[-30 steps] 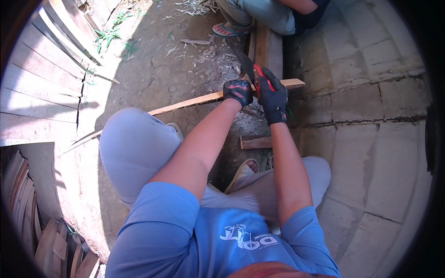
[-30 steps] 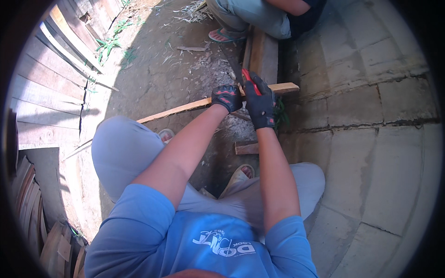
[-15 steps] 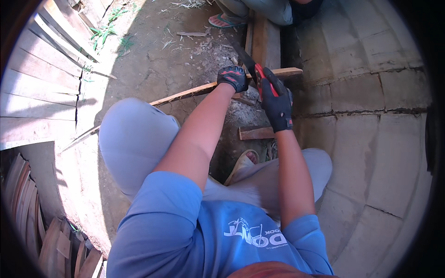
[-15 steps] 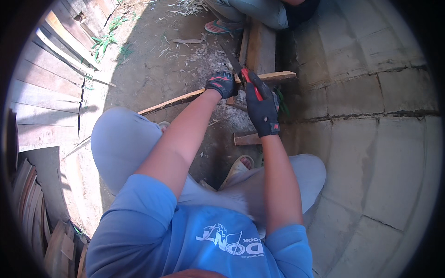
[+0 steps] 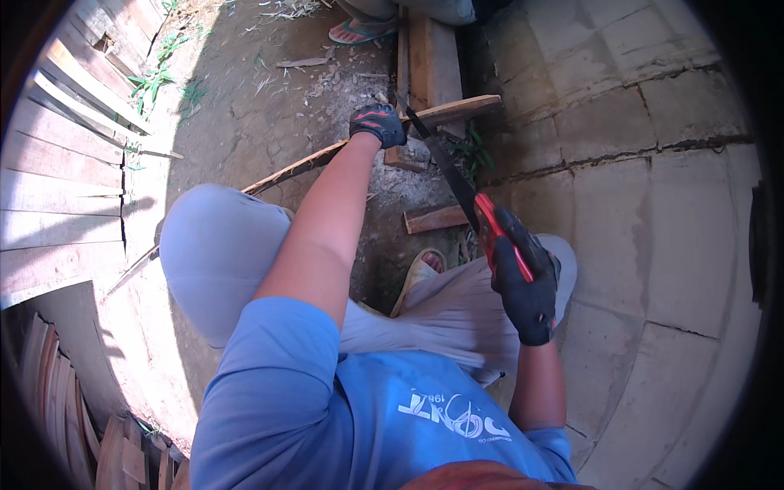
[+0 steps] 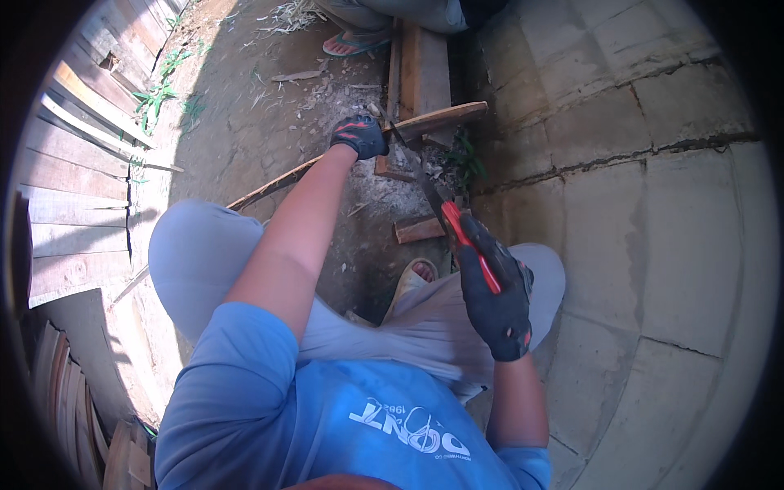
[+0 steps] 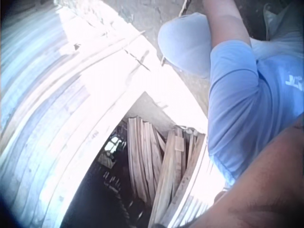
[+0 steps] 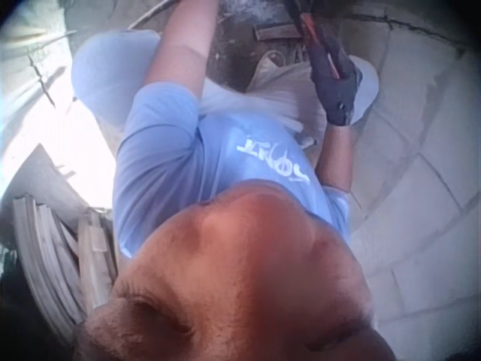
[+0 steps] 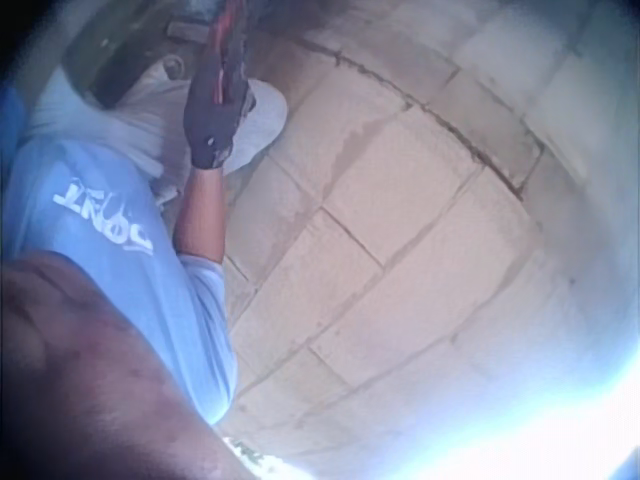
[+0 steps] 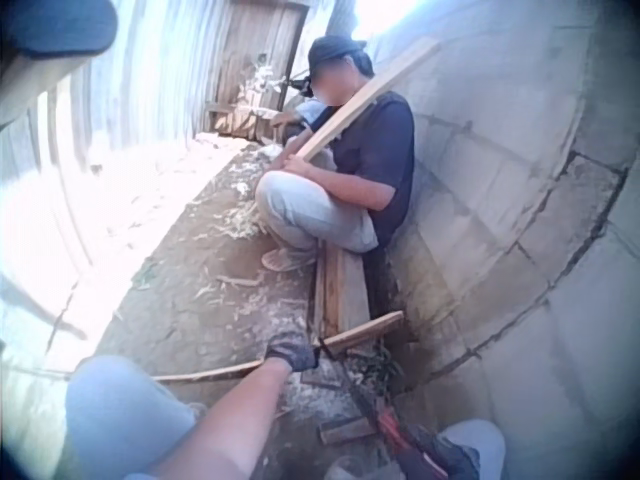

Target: The person uses a hand saw to cut a piece of wood that is resting on a wooden support. They hold the wood steady with one hand while sawing with the other, creating wood shavings on the ground.

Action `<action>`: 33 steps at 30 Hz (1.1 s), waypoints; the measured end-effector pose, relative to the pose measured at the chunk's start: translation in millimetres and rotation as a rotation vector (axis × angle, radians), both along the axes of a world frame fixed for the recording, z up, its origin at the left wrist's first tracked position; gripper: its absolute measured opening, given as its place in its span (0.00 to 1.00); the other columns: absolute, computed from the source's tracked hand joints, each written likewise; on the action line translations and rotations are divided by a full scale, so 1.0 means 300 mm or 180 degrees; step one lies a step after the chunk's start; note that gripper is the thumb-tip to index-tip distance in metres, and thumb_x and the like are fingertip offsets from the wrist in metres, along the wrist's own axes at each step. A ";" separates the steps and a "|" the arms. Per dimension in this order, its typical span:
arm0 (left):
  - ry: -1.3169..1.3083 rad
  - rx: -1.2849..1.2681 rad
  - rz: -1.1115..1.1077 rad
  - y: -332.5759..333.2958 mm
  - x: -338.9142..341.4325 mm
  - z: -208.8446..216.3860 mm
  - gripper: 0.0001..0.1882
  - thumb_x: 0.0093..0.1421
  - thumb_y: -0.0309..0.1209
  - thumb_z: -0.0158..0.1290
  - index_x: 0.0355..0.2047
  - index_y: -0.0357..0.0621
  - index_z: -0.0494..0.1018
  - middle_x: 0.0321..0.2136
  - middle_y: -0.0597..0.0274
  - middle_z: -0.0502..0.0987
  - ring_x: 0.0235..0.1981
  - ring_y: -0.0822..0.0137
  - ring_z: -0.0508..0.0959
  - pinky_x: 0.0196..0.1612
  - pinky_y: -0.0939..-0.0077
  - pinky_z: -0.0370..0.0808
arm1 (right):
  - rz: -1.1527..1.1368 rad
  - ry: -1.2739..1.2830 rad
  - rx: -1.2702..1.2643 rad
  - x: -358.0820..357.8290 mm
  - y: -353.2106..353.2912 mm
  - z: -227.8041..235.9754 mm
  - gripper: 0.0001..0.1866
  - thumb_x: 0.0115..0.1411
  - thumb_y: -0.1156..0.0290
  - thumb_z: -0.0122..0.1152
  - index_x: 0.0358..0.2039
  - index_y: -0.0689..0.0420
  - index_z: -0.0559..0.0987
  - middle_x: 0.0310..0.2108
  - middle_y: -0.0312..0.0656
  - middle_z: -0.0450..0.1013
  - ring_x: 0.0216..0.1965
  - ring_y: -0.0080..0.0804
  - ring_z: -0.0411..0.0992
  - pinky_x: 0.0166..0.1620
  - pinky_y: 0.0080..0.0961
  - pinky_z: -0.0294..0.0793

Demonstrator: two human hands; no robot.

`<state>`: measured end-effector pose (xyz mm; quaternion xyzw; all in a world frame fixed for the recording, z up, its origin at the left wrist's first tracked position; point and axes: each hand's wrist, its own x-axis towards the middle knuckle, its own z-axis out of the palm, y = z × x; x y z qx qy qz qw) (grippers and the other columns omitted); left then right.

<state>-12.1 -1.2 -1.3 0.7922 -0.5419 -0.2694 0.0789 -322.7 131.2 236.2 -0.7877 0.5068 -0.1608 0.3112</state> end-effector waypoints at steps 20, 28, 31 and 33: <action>-0.1769 -0.1658 0.0264 0.144 -0.130 -0.146 0.29 0.60 0.40 0.59 0.60 0.45 0.73 0.51 0.50 0.78 0.49 0.53 0.82 0.55 0.51 0.75 | -0.0759 -0.0828 -0.0277 -0.116 0.091 0.202 0.21 0.70 0.70 0.63 0.61 0.61 0.82 0.36 0.37 0.80 0.24 0.15 0.68 0.29 0.18 0.68; -0.0825 -0.0738 0.0755 0.022 -0.008 -0.046 0.31 0.57 0.42 0.64 0.60 0.47 0.75 0.54 0.48 0.77 0.59 0.47 0.78 0.62 0.52 0.75 | -0.0466 -0.0971 -0.0197 -0.062 0.039 0.146 0.25 0.68 0.74 0.64 0.65 0.60 0.78 0.33 0.34 0.77 0.25 0.16 0.68 0.30 0.19 0.69; -0.0976 -0.0867 0.0785 0.012 -0.020 -0.105 0.31 0.55 0.44 0.66 0.58 0.46 0.75 0.58 0.47 0.76 0.61 0.47 0.76 0.61 0.51 0.75 | -0.0422 -0.0943 -0.0179 -0.047 0.030 0.132 0.27 0.65 0.77 0.64 0.66 0.61 0.78 0.34 0.35 0.76 0.25 0.16 0.69 0.30 0.21 0.70; -0.1072 -0.1187 0.0762 0.013 -0.023 -0.145 0.22 0.60 0.38 0.58 0.53 0.41 0.78 0.50 0.48 0.81 0.54 0.50 0.82 0.54 0.53 0.77 | -0.0421 -0.0834 0.0034 -0.041 0.005 0.128 0.28 0.64 0.78 0.64 0.66 0.61 0.78 0.38 0.39 0.79 0.30 0.21 0.74 0.35 0.24 0.75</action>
